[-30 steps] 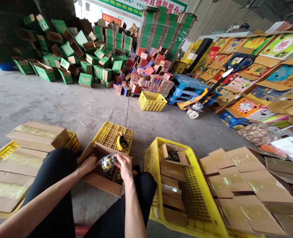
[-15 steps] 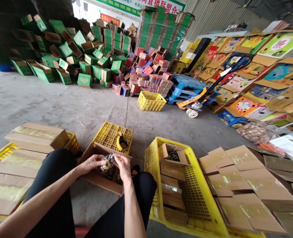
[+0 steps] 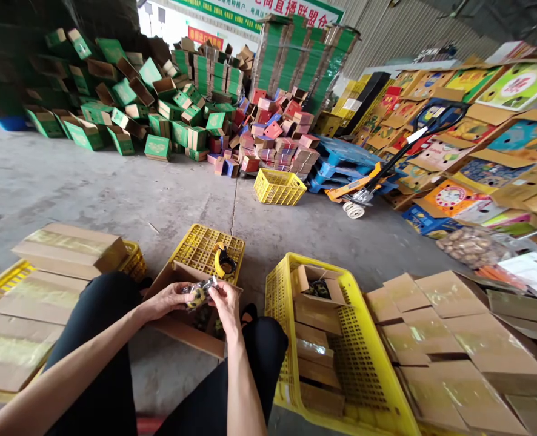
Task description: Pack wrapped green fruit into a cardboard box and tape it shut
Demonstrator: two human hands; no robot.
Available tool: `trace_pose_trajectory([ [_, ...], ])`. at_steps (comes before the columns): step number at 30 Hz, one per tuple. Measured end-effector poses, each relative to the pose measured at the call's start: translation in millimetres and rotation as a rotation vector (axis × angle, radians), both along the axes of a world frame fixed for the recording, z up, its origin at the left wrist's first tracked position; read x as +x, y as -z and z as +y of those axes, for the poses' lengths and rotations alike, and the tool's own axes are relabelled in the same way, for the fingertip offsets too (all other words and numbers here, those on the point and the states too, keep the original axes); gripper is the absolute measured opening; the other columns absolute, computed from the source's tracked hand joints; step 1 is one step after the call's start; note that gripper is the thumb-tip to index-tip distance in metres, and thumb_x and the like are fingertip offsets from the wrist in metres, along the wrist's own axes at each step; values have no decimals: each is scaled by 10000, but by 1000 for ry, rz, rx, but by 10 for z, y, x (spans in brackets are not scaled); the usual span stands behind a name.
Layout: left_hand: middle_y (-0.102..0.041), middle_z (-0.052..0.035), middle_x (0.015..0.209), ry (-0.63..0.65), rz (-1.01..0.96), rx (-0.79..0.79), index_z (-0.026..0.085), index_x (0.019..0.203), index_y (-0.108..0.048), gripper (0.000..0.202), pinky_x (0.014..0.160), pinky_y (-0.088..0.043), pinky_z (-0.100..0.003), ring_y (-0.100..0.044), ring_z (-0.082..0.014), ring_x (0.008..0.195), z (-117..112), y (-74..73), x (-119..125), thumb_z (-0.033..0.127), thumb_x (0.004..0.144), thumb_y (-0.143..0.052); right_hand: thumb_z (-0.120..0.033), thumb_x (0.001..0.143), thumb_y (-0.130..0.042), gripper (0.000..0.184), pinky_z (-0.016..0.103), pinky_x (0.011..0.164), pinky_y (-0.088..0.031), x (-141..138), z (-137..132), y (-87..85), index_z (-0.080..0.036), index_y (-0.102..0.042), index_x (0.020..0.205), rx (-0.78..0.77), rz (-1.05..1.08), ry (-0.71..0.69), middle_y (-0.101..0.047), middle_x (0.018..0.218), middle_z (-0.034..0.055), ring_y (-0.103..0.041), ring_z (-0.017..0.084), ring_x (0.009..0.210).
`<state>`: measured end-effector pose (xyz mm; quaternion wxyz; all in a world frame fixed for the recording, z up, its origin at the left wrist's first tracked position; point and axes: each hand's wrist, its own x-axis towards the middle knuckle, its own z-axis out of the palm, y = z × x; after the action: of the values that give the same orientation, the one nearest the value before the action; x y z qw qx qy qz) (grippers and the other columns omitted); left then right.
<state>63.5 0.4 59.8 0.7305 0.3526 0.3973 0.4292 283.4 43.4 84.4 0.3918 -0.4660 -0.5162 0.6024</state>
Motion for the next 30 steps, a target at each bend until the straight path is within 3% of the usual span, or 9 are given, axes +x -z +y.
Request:
trace_pose_trajectory([
  [6,-808,-109,1091,-9,34,21,185,1203,-805,615,829,-558,-322,-746,-245,950,14,-34,-41,537,723,-961,-652,713,-896,513,332,677,-612,-5,-23,-57,-240,-808,1007,-50,18,33,-785,1009,60,-717,259,907],
  [11,-816,-105,999,-4,73,30,151,1099,-823,562,787,-554,-297,-745,-230,887,5,-43,-46,537,715,-964,-668,748,-875,552,339,733,-631,-14,-52,-85,-234,-830,1087,-128,48,-63,-787,1077,78,-730,277,1002],
  [15,-815,-112,1120,-67,10,-9,170,1140,-817,601,921,-571,-338,-758,-255,1015,16,-11,-41,479,662,-1009,-685,720,-888,545,331,726,-635,-8,-39,-61,-204,-841,973,-135,70,-6,-767,994,69,-716,240,914],
  [19,-823,-121,1050,-175,-24,-46,144,1006,-836,538,984,-569,-372,-763,-267,1009,40,32,-52,478,629,-1026,-658,709,-911,551,336,749,-640,-3,-19,-42,-185,-828,979,-155,131,24,-750,976,64,-695,204,882],
  [26,-800,-95,894,-302,21,-17,135,813,-808,514,838,-592,-322,-745,-217,838,42,62,-50,577,632,-997,-634,701,-924,528,354,792,-647,-18,-31,-40,-209,-825,998,-165,130,11,-759,987,59,-712,219,913],
  [30,-768,-75,813,-347,135,29,137,807,-797,560,715,-567,-282,-712,-193,739,33,24,-51,653,652,-952,-627,701,-925,531,348,751,-655,-21,-35,-45,-220,-821,1026,-185,97,5,-771,1062,69,-724,238,963],
])
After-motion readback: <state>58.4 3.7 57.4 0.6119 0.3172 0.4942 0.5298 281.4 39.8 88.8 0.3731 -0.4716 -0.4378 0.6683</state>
